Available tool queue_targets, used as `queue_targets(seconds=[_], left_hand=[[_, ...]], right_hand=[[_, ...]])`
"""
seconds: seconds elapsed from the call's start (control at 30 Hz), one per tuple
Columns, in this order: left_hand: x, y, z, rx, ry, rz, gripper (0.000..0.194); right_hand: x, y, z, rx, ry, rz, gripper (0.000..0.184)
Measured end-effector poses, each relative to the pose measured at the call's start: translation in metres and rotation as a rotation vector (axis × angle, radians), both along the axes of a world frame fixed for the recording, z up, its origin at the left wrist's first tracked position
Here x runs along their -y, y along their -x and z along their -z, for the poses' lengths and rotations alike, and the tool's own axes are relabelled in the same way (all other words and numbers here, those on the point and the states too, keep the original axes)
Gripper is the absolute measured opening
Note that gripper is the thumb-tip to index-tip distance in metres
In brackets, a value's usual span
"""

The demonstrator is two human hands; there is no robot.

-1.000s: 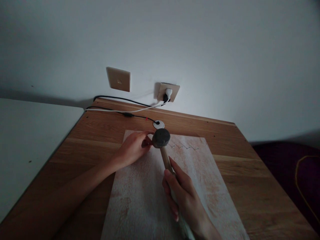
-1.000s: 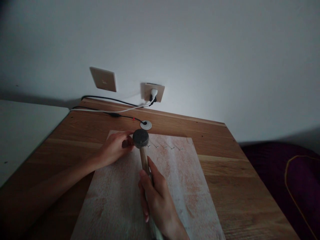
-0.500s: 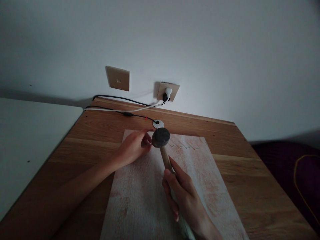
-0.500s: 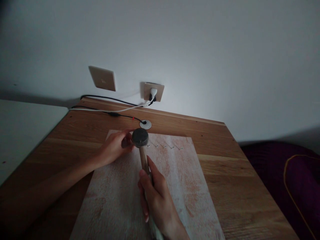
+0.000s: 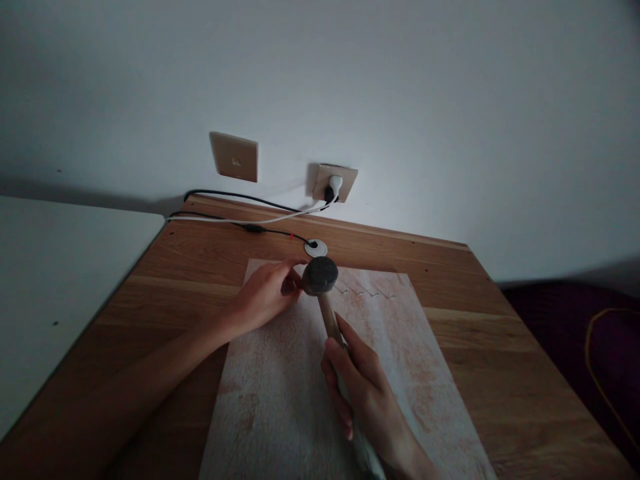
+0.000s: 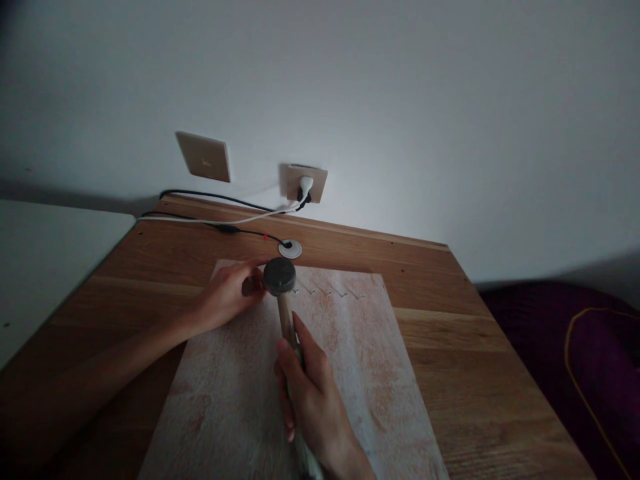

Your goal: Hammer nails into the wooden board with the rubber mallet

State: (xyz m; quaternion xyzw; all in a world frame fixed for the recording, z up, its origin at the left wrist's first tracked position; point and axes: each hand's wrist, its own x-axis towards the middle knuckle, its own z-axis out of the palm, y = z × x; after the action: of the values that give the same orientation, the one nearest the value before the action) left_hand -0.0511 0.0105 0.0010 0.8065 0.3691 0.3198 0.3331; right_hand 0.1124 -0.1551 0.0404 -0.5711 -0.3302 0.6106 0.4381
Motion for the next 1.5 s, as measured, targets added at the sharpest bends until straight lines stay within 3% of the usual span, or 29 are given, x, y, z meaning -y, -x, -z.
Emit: queue_targets(seconds=[0.17,0.27,0.37,0.47,0.57,0.63,0.77,0.93,1.07,1.1,1.2,1.27,1.37,1.5], left_hand=[[0.0,0.002,0.003,0.004,-0.014,0.019,0.052],[0.001,0.003,0.002,-0.005,-0.126,-0.035,0.046],[0.008,0.002,-0.005,0.018,-0.3,-0.054,0.024],[0.025,-0.002,-0.018,-0.042,-0.52,0.152,0.011],[0.047,-0.01,-0.03,-0.184,-0.723,0.475,0.011],[0.061,-0.017,-0.033,-0.264,-0.83,0.584,0.012],[0.076,-0.025,-0.028,-0.314,-0.94,0.616,0.017],[0.079,-0.027,-0.026,-0.267,-0.981,0.574,0.022],[0.058,-0.017,-0.038,-0.243,-0.89,0.542,0.02],[0.048,-0.011,-0.041,-0.217,-0.81,0.519,0.017],[0.012,0.01,-0.045,-0.052,-0.425,0.273,0.017],[-0.009,0.023,-0.043,-0.047,-0.222,0.182,0.012],[-0.026,0.036,-0.038,-0.101,-0.068,0.205,0.01],[-0.027,0.038,-0.036,-0.147,-0.056,0.243,0.01]], right_hand=[[0.013,-0.01,-0.009,0.024,0.045,0.078,0.067],[0.035,-0.022,-0.012,0.068,0.097,0.17,0.066],[0.063,-0.037,-0.004,0.089,0.161,0.324,0.069],[0.085,-0.048,0.009,0.133,0.187,0.437,0.067],[0.091,-0.051,0.019,0.152,0.224,0.441,0.071],[0.089,-0.049,0.022,0.145,0.242,0.442,0.076],[0.085,-0.045,0.026,0.144,0.247,0.469,0.083],[0.086,-0.043,0.026,0.142,0.241,0.49,0.083],[0.083,-0.041,0.021,0.11,0.23,0.445,0.076],[0.082,-0.041,0.019,0.099,0.227,0.428,0.075],[0.082,-0.042,0.018,0.085,0.228,0.415,0.071],[0.082,-0.042,0.018,0.082,0.242,0.429,0.072],[0.082,-0.041,0.019,0.077,0.249,0.438,0.075],[0.081,-0.039,0.017,0.076,0.251,0.443,0.079]])
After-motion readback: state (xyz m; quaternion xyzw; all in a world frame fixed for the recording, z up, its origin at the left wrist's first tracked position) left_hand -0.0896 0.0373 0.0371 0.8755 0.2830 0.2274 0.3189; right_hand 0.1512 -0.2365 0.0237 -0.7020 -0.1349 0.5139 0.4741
